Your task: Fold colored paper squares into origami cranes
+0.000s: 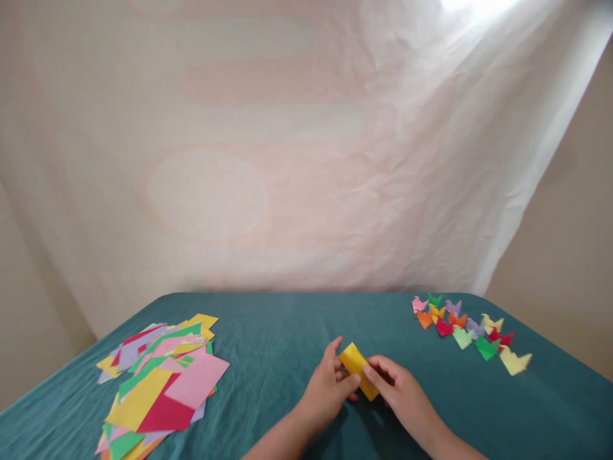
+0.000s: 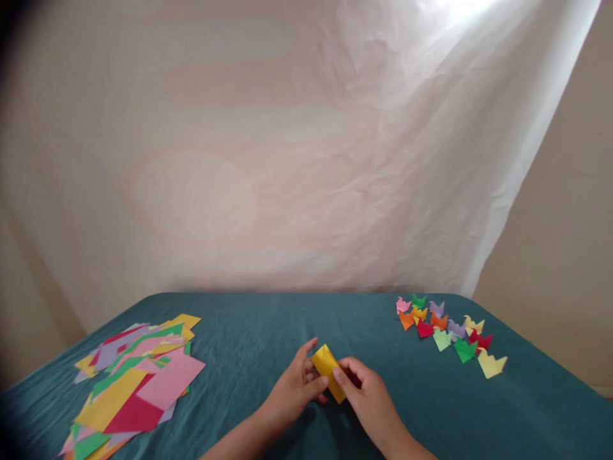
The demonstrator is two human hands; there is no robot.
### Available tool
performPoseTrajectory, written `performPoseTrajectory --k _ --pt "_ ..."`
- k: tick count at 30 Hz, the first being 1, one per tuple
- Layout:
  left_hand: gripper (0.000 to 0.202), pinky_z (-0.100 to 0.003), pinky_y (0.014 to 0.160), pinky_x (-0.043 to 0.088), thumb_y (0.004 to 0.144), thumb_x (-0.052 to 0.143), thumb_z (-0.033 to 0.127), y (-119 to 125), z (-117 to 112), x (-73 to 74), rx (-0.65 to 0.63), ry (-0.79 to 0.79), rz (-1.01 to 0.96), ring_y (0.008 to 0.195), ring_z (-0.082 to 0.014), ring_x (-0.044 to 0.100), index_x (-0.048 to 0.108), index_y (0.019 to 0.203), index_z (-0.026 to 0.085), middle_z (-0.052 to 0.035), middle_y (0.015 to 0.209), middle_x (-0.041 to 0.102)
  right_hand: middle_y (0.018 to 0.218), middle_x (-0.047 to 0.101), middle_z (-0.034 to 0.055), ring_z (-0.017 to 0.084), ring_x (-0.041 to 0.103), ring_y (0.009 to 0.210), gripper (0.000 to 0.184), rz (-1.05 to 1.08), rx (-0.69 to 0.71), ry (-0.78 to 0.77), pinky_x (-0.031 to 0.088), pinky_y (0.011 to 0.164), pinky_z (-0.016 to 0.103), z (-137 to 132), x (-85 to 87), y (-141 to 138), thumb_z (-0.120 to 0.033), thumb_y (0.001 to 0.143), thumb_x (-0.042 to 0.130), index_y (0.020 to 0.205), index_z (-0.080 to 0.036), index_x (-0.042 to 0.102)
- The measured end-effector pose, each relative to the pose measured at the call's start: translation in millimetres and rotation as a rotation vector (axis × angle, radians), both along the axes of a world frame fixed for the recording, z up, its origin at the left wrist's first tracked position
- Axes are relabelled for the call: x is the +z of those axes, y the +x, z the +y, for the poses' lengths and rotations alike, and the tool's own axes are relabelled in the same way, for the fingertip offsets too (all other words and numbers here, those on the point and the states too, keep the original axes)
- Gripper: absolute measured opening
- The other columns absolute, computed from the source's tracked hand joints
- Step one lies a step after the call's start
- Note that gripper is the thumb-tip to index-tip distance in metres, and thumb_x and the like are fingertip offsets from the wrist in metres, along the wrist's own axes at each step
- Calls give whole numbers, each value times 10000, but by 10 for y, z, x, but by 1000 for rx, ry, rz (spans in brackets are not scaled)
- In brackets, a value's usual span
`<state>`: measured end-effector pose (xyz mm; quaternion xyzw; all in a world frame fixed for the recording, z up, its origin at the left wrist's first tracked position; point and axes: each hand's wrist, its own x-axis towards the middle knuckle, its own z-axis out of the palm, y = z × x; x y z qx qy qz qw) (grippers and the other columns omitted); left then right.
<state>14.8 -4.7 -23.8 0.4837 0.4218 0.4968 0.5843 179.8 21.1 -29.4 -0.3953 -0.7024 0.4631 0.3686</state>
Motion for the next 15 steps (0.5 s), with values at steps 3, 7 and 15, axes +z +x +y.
performPoseTrajectory --k 3,7,15 --pt "713 -255 580 503 703 587 160 -18 -66 -48 101 50 65 754 -144 557 241 1326 179 -80 1022 501 639 560 -9 142 505 591 349 -59 -59 32 378 551 225 -19 -26 33 -473 875 457 792 -178 625" --pt "603 -227 556 505 707 550 124 -100 -200 -8 162 81 171 775 -138 566 320 1261 187 -77 1057 472 642 555 -5 146 503 593 334 -94 -88 81 373 551 231 -54 -13 64 -441 878 455 787 -179 641" --pt "588 -256 538 515 744 520 178 17 -198 78 119 -62 156 838 -212 614 288 1284 150 -93 991 535 754 622 45 185 583 721 316 -126 -116 253 424 678 258 -137 171 -36 -347 890 456 747 -178 683"
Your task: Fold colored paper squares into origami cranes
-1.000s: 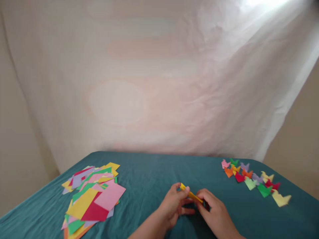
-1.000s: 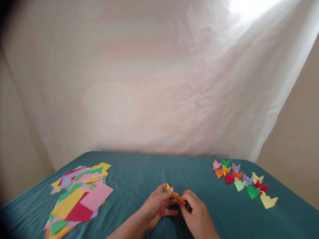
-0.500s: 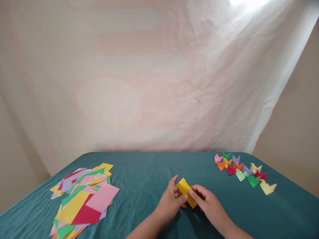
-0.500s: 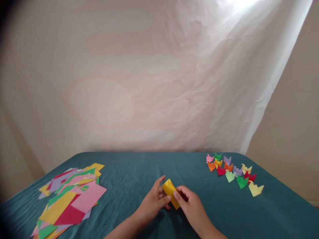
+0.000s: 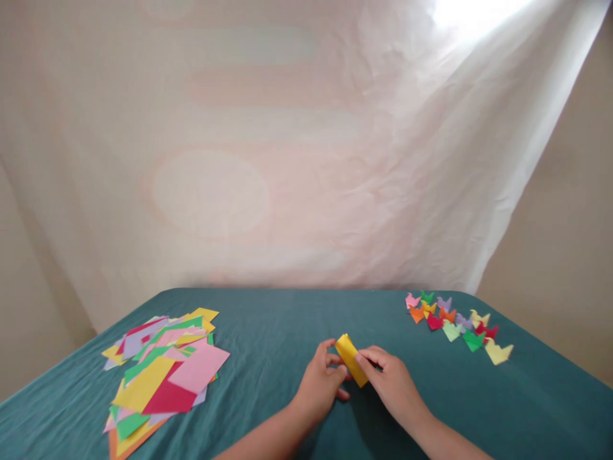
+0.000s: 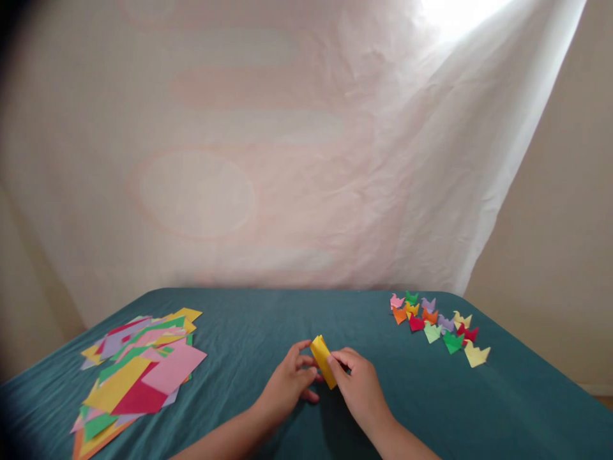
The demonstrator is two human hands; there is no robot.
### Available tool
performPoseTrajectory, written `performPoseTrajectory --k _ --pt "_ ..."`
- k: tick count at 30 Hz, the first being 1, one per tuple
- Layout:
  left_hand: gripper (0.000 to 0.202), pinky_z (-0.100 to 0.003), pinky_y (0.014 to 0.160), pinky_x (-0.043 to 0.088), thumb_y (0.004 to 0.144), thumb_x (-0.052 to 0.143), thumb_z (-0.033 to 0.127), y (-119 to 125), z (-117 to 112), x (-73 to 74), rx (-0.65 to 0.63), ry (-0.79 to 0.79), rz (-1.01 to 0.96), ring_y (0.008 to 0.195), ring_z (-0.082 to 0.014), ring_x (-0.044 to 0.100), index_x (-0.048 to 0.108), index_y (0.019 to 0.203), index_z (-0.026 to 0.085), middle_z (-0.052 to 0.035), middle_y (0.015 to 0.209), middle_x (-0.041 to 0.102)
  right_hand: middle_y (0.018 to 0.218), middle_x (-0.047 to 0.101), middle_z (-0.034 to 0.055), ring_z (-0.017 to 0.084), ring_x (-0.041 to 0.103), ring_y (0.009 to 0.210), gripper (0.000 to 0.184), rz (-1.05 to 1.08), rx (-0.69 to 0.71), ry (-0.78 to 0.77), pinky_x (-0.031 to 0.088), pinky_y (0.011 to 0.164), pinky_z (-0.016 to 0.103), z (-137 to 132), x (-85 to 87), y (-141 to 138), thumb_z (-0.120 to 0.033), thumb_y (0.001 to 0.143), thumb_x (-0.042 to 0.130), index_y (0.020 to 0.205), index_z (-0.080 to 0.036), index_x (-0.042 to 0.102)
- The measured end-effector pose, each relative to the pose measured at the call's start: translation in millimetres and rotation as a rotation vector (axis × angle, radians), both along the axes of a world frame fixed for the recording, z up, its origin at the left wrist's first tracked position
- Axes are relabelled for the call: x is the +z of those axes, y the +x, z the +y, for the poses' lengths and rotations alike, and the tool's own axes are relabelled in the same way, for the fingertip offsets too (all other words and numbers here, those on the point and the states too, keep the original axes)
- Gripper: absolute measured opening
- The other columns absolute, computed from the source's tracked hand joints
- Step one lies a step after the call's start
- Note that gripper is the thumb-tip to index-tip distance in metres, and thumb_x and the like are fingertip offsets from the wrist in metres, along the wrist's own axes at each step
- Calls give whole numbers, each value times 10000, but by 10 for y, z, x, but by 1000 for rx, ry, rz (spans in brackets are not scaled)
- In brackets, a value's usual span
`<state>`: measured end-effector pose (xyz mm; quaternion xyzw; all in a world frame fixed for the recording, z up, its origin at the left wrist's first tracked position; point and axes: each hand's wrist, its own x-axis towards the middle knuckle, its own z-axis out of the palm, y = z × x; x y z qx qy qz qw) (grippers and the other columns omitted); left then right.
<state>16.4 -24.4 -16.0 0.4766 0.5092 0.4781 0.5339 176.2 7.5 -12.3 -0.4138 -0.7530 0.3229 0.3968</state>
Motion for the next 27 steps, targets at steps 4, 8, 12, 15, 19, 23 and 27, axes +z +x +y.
performPoseTrajectory --k 4,8,12,15,19,23,27 --pt "589 -293 595 527 773 499 192 66 161 55 5 -48 -67 933 -243 594 287 1321 155 -125 1095 536 826 639 53 186 602 793 297 2 73 42 444 731 255 -42 121 -112 -321 909 433 847 -194 693" --pt "614 -327 650 527 816 540 310 5 207 103 -58 -72 -153 1004 -273 578 269 1349 173 -142 1166 529 999 634 67 195 590 941 259 29 118 64 442 844 264 -66 164 -151 -328 904 465 1050 -212 646" --pt "726 -333 714 515 793 600 414 -61 167 16 -73 -117 -229 1046 -276 556 243 1377 172 -141 1175 541 1100 608 79 195 562 1026 308 64 158 30 432 898 271 -85 91 -120 -351 930 414 1127 -224 613" --pt "767 -307 733 492 767 634 353 -82 162 -97 -52 -98 -236 939 -227 592 233 1391 159 -110 1107 581 1063 612 79 192 573 983 305 60 166 -9 449 867 274 -59 14 -86 -345 931 405 1111 -219 616" --pt "674 -295 764 475 744 628 257 -119 197 -138 -62 -30 -218 879 -195 611 340 1345 159 -84 1044 626 892 636 62 200 595 837 252 62 69 -77 475 745 277 52 -76 -32 -354 882 486 992 -189 642" --pt "525 -331 821 469 726 639 252 -175 246 -44 -170 0 -283 876 -212 642 477 1213 140 -92 990 661 739 630 29 149 552 577 312 171 111 -328 406 473 217 176 -165 25 -430 860 489 972 -177 632" --pt "664 -286 706 490 661 682 194 -234 295 31 -113 17 -264 715 -171 661 404 1265 188 -52 877 679 633 564 -30 93 453 424 361 295 64 -422 338 389 187 253 -235 54 -465 825 529 1057 -190 560"
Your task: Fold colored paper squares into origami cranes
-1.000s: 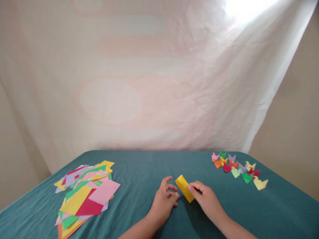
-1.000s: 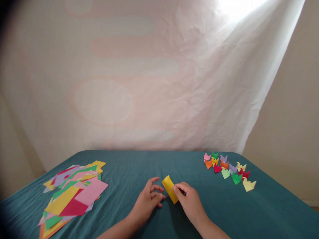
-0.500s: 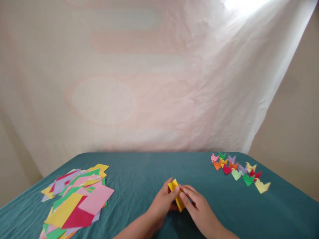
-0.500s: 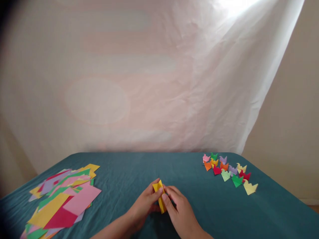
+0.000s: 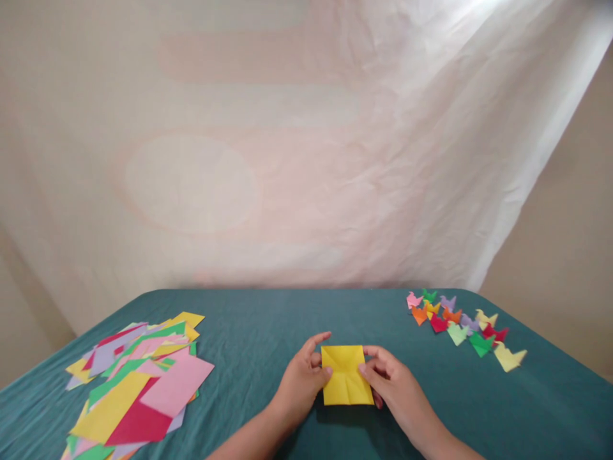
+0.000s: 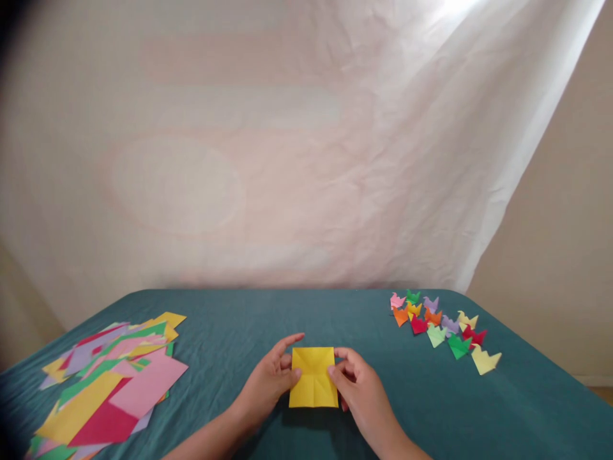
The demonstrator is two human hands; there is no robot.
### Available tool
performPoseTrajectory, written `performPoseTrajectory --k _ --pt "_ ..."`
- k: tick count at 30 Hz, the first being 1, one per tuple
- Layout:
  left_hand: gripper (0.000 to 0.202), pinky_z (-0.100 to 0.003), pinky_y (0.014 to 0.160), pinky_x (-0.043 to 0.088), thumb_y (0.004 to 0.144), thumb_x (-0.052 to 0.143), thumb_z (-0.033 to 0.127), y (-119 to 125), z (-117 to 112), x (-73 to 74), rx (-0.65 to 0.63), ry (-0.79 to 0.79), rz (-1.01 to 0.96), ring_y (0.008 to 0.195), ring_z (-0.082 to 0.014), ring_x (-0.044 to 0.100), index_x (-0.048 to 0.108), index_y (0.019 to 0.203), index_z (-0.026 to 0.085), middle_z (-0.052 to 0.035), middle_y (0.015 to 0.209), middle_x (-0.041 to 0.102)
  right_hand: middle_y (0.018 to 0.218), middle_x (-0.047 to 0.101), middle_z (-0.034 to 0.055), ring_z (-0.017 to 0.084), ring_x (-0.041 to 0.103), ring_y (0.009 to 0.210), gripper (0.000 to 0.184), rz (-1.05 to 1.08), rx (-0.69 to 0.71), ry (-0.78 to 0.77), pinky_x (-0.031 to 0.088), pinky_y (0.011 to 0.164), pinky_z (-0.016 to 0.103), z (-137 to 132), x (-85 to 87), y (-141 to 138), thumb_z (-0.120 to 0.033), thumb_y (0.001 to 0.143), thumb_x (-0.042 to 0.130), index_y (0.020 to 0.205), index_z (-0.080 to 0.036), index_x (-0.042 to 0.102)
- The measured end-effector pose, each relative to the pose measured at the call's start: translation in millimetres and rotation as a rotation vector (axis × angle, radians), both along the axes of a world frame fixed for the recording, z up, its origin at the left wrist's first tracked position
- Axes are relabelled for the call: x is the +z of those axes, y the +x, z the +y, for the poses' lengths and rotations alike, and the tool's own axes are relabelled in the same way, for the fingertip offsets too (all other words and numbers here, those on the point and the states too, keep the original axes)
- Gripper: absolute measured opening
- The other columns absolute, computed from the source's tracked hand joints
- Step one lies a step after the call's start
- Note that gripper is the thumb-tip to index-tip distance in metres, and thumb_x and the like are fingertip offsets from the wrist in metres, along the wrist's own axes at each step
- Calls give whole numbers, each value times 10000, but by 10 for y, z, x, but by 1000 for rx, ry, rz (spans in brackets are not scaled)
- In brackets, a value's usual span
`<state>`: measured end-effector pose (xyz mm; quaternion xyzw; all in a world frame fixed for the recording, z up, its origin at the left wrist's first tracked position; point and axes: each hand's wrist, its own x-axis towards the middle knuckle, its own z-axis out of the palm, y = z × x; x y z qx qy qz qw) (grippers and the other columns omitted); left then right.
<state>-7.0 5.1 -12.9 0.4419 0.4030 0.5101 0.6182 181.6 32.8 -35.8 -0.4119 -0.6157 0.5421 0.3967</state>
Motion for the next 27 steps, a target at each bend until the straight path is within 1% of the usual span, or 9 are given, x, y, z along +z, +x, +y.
performPoseTrajectory --k 2,4,6,8,11,14,19,23,27 --pt "658 -240 613 476 641 686 176 -27 17 4 63 2 23 618 -133 642 412 1238 220 -33 885 673 659 567 -34 102 477 429 412 28 -61 7 346 376 183 14 -11 6 -462 832 514 1163 -219 480" --pt "468 -219 576 463 641 676 181 -47 27 -6 94 -8 32 613 -127 638 519 1081 199 -35 901 669 769 605 -6 102 496 449 388 13 -64 62 376 386 191 12 0 9 -432 858 472 1194 -238 470" --pt "260 -229 605 476 651 655 189 -56 29 -12 96 -52 45 672 -151 652 593 901 153 -50 863 677 913 619 27 96 508 482 302 -32 -23 153 413 419 201 -2 29 10 -369 866 449 1114 -238 560" --pt "184 -257 648 494 653 636 186 -55 25 1 94 -111 39 714 -176 660 632 825 122 -72 828 687 1001 613 41 118 557 594 236 -71 20 238 459 503 212 -17 65 8 -282 830 482 993 -227 645" --pt "251 -312 663 518 633 601 153 -47 12 63 66 -170 -59 737 -208 665 660 872 105 -107 863 693 1005 625 46 177 593 787 210 -81 14 266 485 613 227 -20 101 5 -211 746 561 917 -218 683" --pt "311 -335 681 529 606 609 113 -39 -6 124 11 -147 -122 793 -224 659 668 911 114 -112 906 689 968 640 52 167 584 695 201 -65 -24 180 484 578 237 3 104 16 -309 750 595 893 -203 688" --pt "271 -284 664 509 627 761 262 -2 -24 86 55 8 50 752 -199 644 667 835 115 -85 787 698 814 641 32 147 547 599 302 -56 -58 129 462 550 237 9 111 34 -450 786 580 894 -188 684" --pt "287 -248 638 483 655 754 375 41 -41 44 122 57 179 660 -169 638 650 749 125 -64 698 704 714 605 12 150 540 604 301 -63 -59 138 445 538 228 -23 131 16 -465 785 584 830 -181 673" --pt "298 -246 638 482 694 714 422 77 -70 78 167 88 222 648 -170 647 604 706 145 -53 681 708 684 580 5 142 524 596 299 -49 -55 125 439 539 227 -41 147 6 -463 789 589 781 -170 648"
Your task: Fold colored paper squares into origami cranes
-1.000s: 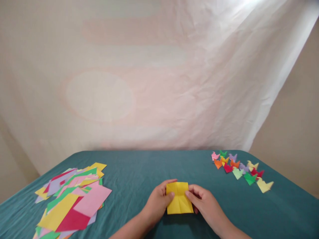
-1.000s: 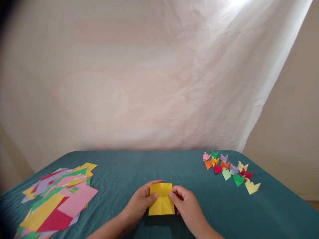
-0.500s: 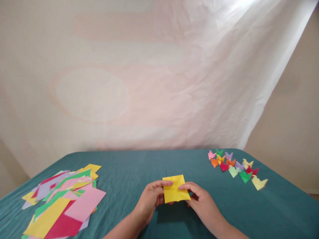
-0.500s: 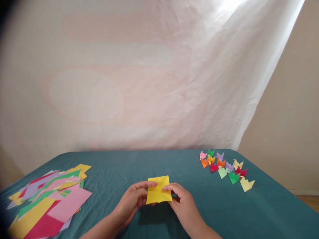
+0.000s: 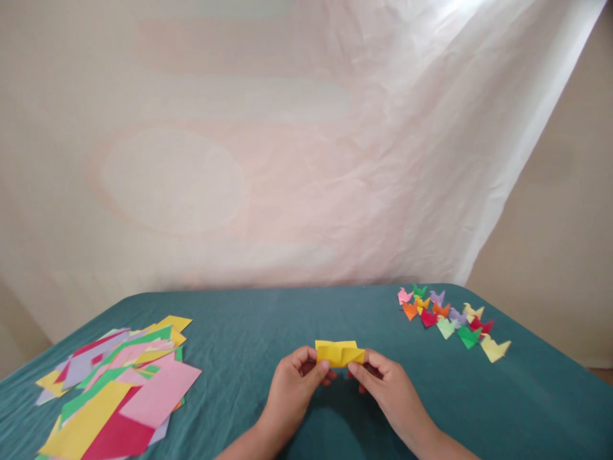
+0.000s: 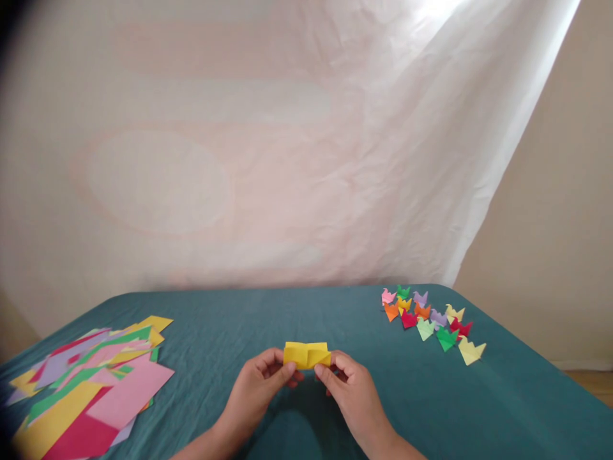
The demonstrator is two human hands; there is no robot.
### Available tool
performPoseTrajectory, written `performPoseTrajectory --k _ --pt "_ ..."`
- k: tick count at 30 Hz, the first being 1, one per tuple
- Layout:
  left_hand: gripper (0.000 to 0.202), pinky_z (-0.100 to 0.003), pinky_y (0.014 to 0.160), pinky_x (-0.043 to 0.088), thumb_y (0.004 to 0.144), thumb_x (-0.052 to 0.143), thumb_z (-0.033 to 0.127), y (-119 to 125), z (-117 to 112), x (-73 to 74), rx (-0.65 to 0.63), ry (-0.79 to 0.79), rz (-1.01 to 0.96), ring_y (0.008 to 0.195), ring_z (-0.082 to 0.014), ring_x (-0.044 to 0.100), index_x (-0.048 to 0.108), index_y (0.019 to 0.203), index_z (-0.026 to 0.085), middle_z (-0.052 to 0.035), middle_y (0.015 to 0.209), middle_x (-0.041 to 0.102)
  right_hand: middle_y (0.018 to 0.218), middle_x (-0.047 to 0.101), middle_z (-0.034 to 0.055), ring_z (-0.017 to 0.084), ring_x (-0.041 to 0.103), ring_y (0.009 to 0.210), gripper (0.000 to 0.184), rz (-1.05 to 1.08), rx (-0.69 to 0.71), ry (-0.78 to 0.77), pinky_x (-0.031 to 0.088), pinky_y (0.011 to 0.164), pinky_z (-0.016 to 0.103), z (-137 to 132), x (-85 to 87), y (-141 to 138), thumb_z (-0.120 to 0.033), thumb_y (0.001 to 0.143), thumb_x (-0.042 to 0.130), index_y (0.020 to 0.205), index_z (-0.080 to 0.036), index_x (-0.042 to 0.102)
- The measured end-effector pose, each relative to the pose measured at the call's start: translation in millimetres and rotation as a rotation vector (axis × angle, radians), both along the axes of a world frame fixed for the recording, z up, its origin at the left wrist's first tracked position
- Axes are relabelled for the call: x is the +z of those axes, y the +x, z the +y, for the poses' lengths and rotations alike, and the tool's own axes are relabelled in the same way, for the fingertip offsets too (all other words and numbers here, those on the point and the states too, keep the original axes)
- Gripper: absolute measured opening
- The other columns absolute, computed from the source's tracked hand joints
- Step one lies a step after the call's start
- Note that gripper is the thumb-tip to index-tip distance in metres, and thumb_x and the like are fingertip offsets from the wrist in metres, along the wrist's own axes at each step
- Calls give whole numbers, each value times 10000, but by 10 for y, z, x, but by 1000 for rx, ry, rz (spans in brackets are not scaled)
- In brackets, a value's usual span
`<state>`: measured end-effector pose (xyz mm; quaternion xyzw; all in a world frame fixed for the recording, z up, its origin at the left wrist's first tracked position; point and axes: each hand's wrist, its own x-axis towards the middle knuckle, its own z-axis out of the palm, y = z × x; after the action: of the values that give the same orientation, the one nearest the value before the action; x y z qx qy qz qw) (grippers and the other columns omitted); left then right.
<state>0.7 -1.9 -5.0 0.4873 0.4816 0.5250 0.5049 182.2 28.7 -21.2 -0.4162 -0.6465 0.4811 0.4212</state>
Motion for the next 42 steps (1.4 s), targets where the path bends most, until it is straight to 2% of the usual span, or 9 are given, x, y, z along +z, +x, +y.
performPoseTrajectory --k 8,12,17,21,30,35,38,40,42 --pt "347 -258 596 491 687 713 420 86 4 -3 74 -5 -77 610 -181 668 450 675 193 -20 616 687 843 628 34 166 583 704 336 352 -48 -185 440 550 227 -37 -38 -92 -435 739 674 942 -195 555" --pt "353 -249 577 487 686 720 396 133 -17 -12 61 11 -92 587 -172 663 428 681 198 8 605 657 887 625 54 152 569 700 409 423 86 -311 407 525 210 -66 -31 -159 -404 723 703 1031 -168 578" --pt "275 -239 556 476 729 688 313 169 -73 11 -28 26 -70 573 -148 641 444 712 188 -8 704 665 641 590 11 106 459 536 339 258 106 -239 333 488 211 -85 -16 -178 -457 741 676 783 -124 628" --pt "185 -242 588 478 763 650 260 156 -78 17 -59 56 -49 598 -139 630 488 782 174 -16 726 665 601 562 -9 93 409 511 340 205 90 -206 305 478 209 -87 -22 -173 -464 736 676 739 -128 625" --pt "195 -246 579 475 731 664 233 56 -3 -41 19 -2 -31 578 -160 647 492 787 160 -21 652 667 605 511 -23 79 398 494 297 258 -82 -170 304 483 206 26 -98 -28 -433 795 624 739 -143 604" --pt "191 -276 622 502 737 649 244 8 19 -41 32 17 -9 608 -167 649 521 845 152 -29 697 672 793 576 16 133 516 651 278 268 -150 -75 391 523 209 76 -61 38 -430 825 588 958 -187 579" --pt "335 -278 654 498 748 640 243 -11 4 -21 17 39 40 629 -167 652 521 1049 154 -14 696 676 997 593 60 207 554 924 297 200 -17 16 461 675 248 71 -24 25 -382 779 649 1001 -197 578" --pt "557 -280 675 492 746 645 239 -26 -2 -20 41 55 62 638 -168 654 414 1249 180 13 670 678 959 614 61 220 571 924 227 123 51 36 459 740 276 56 -9 13 -363 784 638 921 -184 609" --pt "613 -275 668 485 741 654 265 -43 7 -37 36 44 64 651 -175 656 396 1288 169 4 672 690 895 633 54 216 593 864 189 62 64 29 453 761 295 35 2 5 -358 807 603 864 -179 622"
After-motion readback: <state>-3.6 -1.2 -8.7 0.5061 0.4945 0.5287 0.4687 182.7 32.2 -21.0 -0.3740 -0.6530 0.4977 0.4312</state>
